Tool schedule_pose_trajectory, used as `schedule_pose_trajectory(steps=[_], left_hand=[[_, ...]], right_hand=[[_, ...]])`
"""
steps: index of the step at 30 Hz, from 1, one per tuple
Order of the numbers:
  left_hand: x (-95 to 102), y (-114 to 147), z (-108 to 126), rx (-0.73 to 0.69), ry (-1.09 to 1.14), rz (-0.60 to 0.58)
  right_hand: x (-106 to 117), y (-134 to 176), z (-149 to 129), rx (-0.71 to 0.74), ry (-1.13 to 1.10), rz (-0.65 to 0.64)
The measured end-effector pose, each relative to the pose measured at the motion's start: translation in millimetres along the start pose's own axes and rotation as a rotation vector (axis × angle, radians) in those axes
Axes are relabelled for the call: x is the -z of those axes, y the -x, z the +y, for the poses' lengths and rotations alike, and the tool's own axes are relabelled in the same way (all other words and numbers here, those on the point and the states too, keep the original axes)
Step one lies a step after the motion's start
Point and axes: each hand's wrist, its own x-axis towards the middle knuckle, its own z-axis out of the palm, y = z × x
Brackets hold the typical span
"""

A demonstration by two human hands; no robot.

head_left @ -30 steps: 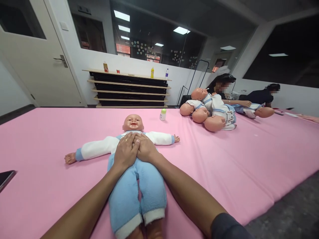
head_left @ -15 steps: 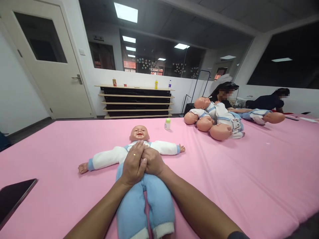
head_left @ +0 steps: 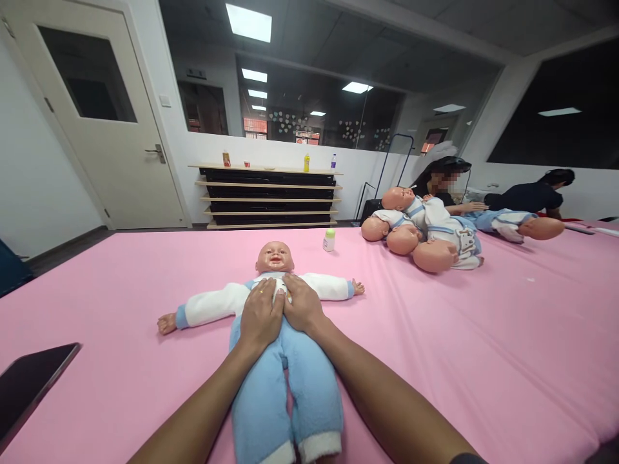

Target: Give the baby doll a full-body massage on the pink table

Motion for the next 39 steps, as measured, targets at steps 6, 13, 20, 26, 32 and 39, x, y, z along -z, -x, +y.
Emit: schedule_pose_trajectory(steps=[6, 13, 20, 26, 32, 39], left_hand=[[6.4, 6.9, 0.8, -0.078, 0.031, 0.243], [13.7, 7.6, 7.9, -0.367, 0.105, -0.018], [0.5, -1.6, 1.2, -0.130, 0.063, -0.072], [4.3, 0.9, -0.9, -0.065, 0.032, 0.118], [14.4, 12.0, 3.5, -0.298, 0.108, 0.170], [7.1, 2.0, 0.3, -0.256, 0.103, -0.050]], right_hand=[[1.3, 5.3, -2.8, -0.087, 0.141, 0.202], [0.2, 1.6, 1.0, 0.422, -0.054, -0.009], [0.8, -2.2, -1.4, 0.212, -0.069, -0.034], [-4.8, 2.4, 2.7, -0.073, 0.056, 0.142], [-1.4, 6.1, 1.2, 0.317, 0.069, 0.133], [1.7, -2.7, -0.9, 0.353, -0.021, -0.060]])
